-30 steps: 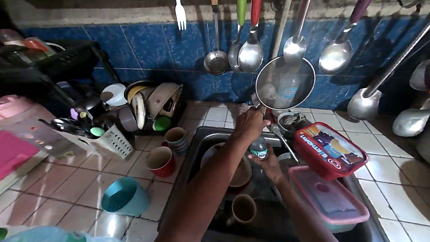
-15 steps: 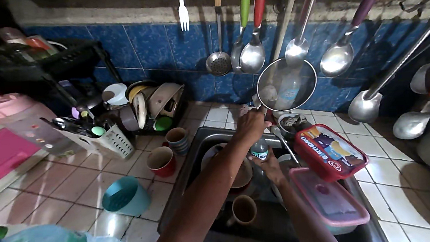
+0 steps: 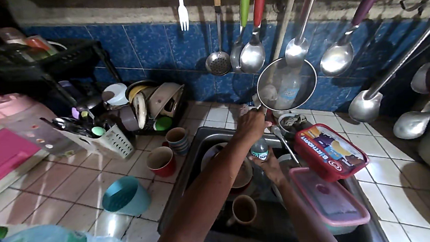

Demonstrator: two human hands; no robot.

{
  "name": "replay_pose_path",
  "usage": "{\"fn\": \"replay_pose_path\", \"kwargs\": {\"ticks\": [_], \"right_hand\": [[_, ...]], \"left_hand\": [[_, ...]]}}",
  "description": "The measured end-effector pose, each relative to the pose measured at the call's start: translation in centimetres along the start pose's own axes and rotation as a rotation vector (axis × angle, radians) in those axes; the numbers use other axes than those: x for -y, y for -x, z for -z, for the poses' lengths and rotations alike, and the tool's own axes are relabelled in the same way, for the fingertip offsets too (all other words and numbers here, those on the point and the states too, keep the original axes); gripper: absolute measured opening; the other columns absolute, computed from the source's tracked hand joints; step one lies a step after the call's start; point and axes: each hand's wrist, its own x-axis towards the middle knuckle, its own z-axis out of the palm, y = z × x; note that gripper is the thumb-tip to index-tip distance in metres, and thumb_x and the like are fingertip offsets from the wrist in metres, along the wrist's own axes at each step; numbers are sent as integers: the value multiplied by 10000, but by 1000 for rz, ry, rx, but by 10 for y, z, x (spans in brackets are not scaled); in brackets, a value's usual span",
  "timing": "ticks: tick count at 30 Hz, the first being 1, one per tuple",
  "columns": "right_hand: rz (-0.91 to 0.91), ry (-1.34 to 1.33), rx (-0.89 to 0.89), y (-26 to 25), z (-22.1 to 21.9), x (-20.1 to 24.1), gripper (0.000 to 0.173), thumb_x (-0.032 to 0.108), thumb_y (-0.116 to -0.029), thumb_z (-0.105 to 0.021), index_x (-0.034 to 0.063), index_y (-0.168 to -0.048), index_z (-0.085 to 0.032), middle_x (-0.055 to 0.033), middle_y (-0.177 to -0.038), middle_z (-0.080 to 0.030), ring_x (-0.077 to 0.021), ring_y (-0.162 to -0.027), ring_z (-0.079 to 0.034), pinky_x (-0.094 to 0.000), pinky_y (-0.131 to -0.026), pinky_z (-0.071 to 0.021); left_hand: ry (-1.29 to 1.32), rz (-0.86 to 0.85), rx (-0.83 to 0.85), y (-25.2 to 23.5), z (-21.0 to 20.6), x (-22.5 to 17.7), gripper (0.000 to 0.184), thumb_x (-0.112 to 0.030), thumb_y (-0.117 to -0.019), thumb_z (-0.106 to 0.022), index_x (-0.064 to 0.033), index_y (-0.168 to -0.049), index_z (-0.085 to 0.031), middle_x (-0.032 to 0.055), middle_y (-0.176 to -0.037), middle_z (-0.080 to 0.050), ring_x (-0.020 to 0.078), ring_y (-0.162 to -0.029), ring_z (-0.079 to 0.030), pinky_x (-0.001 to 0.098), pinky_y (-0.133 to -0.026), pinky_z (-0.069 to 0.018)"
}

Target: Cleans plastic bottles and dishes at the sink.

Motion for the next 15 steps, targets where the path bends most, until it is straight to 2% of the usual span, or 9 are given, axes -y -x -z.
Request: {"fn": "replay_pose_path", "kwargs": {"ticks": [7,15], "right_hand": [[1,3,-6,0,0,-1,931,260,-829,-859,-36,-1525,-315,-245,-1336,-606,-259,-1218,-626,-405,-1069,-489],[-6,8,0,0,0,0,959,197,-794,-884,-46,-1522,-309,-257,-1329,-605,-270,-1212,-629,-407,-1066,-494]], "left_hand": [[-12,1,-3,0,0,0,582,-329,-1022,-631,-47,-1505,-472,230,-1333,-609,393,-1183,-623,563,-965,-507],[-24,9,5,0,1,-2,576,-320,-1021,-634,-50,-1504,-473,225,-1333,-613,398,-1183,-623,571,-965,-504]]}}
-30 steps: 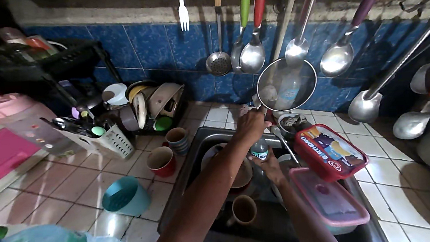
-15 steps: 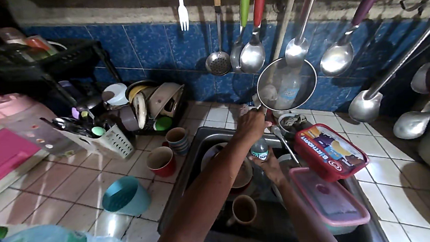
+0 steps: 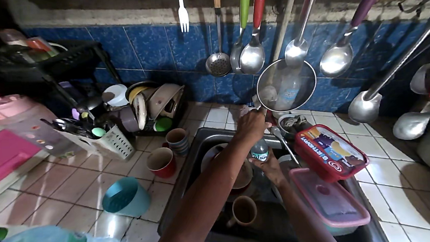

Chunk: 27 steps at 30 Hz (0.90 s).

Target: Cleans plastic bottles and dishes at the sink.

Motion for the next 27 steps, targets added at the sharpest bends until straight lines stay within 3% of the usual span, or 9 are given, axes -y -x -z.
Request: {"fn": "replay_pose_path", "kwargs": {"ticks": [27], "right_hand": [[13,-20,-1,0,-2,-3,977,188,-784,-887,-45,-1529,-300,-248,-1324,-609,-264,-1206,-630,-409,-1057,-503]], "left_hand": [[17,1,-12,-1,-2,1,578,-324,-1013,-646,-62,-1502,-482,222,-1301,-633,393,-1164,-634,574,-951,-511]]}}
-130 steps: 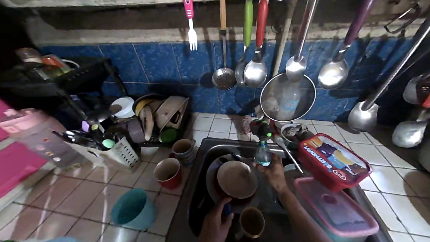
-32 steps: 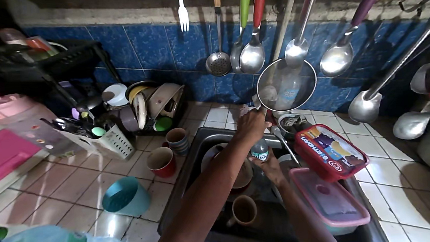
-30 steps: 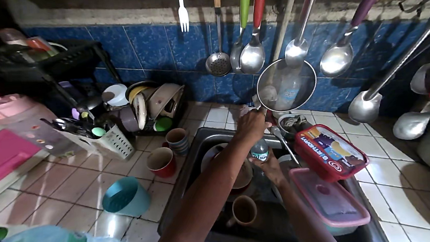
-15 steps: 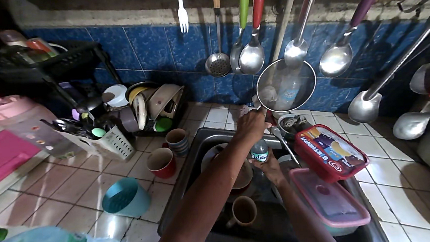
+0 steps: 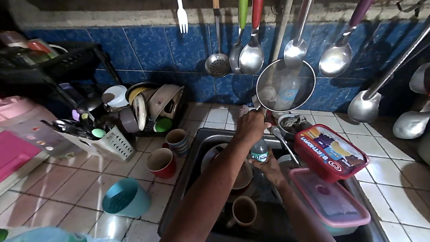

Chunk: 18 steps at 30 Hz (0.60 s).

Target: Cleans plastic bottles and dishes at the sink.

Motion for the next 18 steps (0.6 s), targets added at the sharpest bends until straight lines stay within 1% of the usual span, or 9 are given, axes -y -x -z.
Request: {"fn": "replay_pose_path", "kwargs": {"ticks": [7,18], "right_hand": [[4,36,5,-1,1,-2,973,229,-785,-890,-41,-1521,-315,-250,-1316,-616,-272,-1200,-635,-423,-1060,-498],[10,23,10,-1,1,-4,969,228,-789,-886,-46,-1521,-313,-251,-1326,-610,-270,-1213,-627,-417,-1069,-492]], "left_hand": [[4,1,4,0,0,0,557,-319,-1015,-645,-57,-1484,-497,220,-1293,-633,394,-1154,-637,572,-947,-512],[-5,2,8,1,1,-1,549,-319,-1017,-642,-55,-1477,-503,215,-1290,-634,387,-1159,-635,567,-949,-511]]}}
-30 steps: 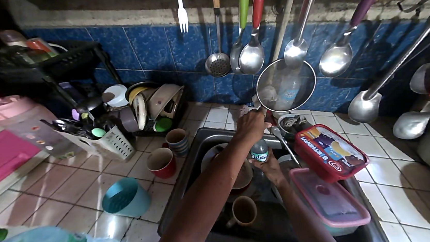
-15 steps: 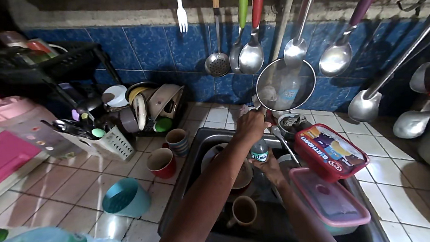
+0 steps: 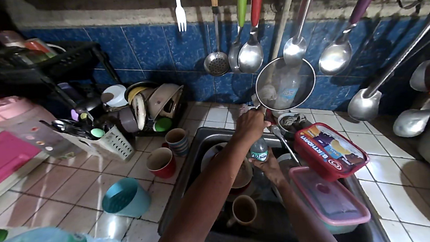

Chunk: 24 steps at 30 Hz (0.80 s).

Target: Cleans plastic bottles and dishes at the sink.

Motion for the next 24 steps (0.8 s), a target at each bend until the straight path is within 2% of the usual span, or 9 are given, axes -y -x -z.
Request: {"fn": "replay_pose_path", "kwargs": {"ticks": [6,16,21,24], "right_hand": [[2,1,0,0,0,0,972,228,-789,-888,-48,-1522,-311,-254,-1323,-611,-268,-1212,-628,-414,-1066,-493],[2,-28,-1,1,0,2,959,213,-786,-884,-39,-1518,-319,-235,-1321,-614,-242,-1203,-633,-392,-1055,-504],[-9,-2,4,1,0,3,972,228,-792,-886,-35,-1527,-307,-241,-1328,-612,-253,-1211,-630,-403,-1062,-498],[-16,-12,4,1,0,2,966,219,-791,-885,-34,-1523,-309,-239,-1320,-615,-252,-1202,-635,-403,-1057,-502]], "left_hand": [[-19,8,26,-2,2,-1,570,-318,-1023,-631,-50,-1502,-476,217,-1316,-623,387,-1180,-627,565,-972,-501],[12,-3,-11,0,-1,0,569,-325,-1010,-652,-54,-1486,-496,222,-1283,-637,392,-1149,-638,571,-945,-512],[78,52,-7,-2,-2,3,694,-347,-996,-671,-24,-1542,-390,239,-1300,-637,407,-1180,-630,583,-985,-494],[76,63,1,-2,-2,3,630,-353,-998,-667,-8,-1483,-462,241,-1278,-645,408,-1174,-631,586,-977,-494]]}}
